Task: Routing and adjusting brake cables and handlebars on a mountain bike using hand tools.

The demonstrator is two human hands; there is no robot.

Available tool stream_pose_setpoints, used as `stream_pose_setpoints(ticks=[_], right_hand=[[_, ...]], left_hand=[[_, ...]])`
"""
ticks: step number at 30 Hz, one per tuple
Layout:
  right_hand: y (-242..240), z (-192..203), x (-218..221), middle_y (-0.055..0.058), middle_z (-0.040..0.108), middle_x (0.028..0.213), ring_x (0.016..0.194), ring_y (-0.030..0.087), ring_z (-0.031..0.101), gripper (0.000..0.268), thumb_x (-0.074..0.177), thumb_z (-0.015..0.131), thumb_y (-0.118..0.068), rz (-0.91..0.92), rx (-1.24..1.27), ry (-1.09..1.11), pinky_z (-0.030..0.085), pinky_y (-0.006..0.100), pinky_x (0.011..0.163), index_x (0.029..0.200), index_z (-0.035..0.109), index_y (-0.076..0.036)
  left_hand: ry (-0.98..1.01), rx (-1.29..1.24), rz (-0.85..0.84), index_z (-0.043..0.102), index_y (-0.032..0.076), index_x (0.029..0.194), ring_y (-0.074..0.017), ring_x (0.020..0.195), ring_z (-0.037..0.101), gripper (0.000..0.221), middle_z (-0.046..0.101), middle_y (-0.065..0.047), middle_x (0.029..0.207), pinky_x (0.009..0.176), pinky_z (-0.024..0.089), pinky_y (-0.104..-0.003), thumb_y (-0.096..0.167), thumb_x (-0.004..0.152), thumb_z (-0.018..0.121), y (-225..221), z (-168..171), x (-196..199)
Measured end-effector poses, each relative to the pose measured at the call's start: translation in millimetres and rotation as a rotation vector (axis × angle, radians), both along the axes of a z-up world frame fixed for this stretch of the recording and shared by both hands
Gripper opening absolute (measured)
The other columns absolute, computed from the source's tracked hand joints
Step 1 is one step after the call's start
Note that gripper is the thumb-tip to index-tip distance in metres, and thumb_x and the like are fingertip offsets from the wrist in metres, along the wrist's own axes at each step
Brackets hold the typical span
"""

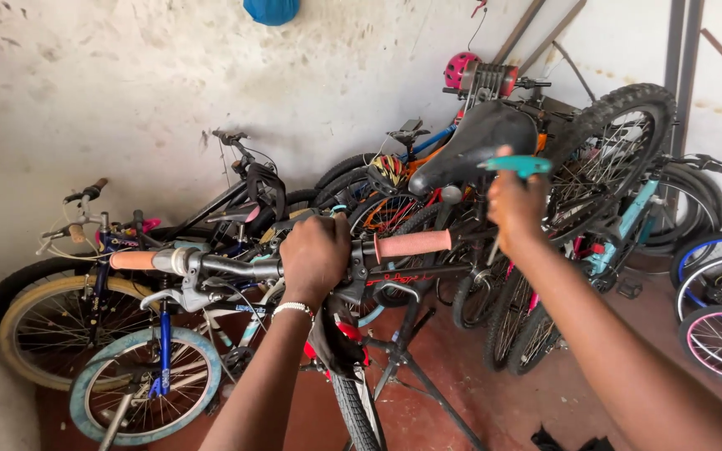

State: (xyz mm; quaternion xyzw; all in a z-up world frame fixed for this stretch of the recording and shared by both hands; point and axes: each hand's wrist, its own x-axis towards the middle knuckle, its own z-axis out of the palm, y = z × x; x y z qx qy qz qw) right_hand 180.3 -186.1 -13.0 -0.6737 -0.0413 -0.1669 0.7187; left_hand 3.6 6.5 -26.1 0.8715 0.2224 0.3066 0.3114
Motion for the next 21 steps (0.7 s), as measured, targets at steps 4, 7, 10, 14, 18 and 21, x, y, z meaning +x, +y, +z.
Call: stream_pose_setpoints(ticks=[4, 7, 10, 14, 18, 21], right_hand=[[-18.2, 21.5, 0.1, -0.011, 0.037, 0.051, 0.034, 0.002, 0.036, 0.03, 0.102, 0.046, -0.039, 0.03, -0.018, -0.011, 0.029, 0.015, 0.03, 0.081, 0.049, -0.018], [13.7, 1.3, 13.2, -0.004, 0.057, 0.088, 0.062, 0.01, 0.057, 0.026, 0.093, 0.053, -0.042, -0.221, 0.15, 0.134, 0.039, 0.021, 0.036, 0.103, 0.043, -0.021], [55.6, 24.6, -68.2, 0.009, 0.059, 0.052, 0.052, 0.026, 0.059, 0.047, 0.098, 0.055, -0.036, -0.032, -0.355, -0.509, 0.048, 0.037, 0.064, 0.06, 0.057, -0.008], [41.1, 36.7, -94.2, 0.008, 0.059, 0.052, 0.05, 0.025, 0.06, 0.04, 0.101, 0.053, -0.018, -0.01, -0.414, -0.795, 0.05, 0.033, 0.061, 0.063, 0.057, -0.007], [27.6, 4.4, -78.4, 0.015, 0.054, 0.053, 0.061, 0.041, 0.059, 0.016, 0.075, 0.068, -0.013, 0.141, -0.757, -0.821, 0.045, 0.048, 0.058, 0.068, 0.054, -0.009], [29.9, 20.0, -120.1, 0.012, 0.055, 0.047, 0.049, 0.036, 0.058, 0.037, 0.088, 0.063, -0.024, 0.313, -0.754, -0.717, 0.046, 0.036, 0.051, 0.058, 0.049, -0.008]], left_hand=[[0.034, -0.006, 0.002, 0.067, 0.007, 0.056, -0.0387, 0.049, 0.059, 0.047, 0.055, -0.017, 0.046, 0.056, 0.05, -0.041, 0.033, 0.088, 0.045, 0.4, 2.4, -0.7], [0.053, 0.004, -0.001, 0.069, 0.008, 0.061, -0.0355, 0.052, 0.062, 0.047, 0.058, -0.015, 0.048, 0.059, 0.05, -0.038, 0.032, 0.091, 0.043, -2.1, 4.2, -3.1], [0.146, 0.005, 0.037, 0.07, 0.007, 0.065, -0.0427, 0.066, 0.064, 0.05, 0.062, -0.021, 0.059, 0.065, 0.049, -0.049, 0.042, 0.088, 0.043, -1.1, 3.4, -3.2], [0.089, -0.009, 0.041, 0.07, 0.009, 0.065, -0.0402, 0.063, 0.064, 0.047, 0.062, -0.017, 0.057, 0.063, 0.05, -0.044, 0.041, 0.088, 0.045, -2.7, -3.1, -0.7], [-0.116, -0.057, 0.013, 0.066, 0.008, 0.061, -0.0376, 0.056, 0.062, 0.048, 0.058, -0.014, 0.05, 0.059, 0.048, -0.041, 0.039, 0.093, 0.047, -4.7, -3.7, -11.1], [-0.369, -0.195, -0.038, 0.059, -0.001, 0.076, -0.0506, 0.073, 0.056, 0.042, 0.058, -0.028, 0.064, 0.063, 0.041, -0.056, 0.035, 0.094, 0.049, -11.5, 2.1, -20.3]])
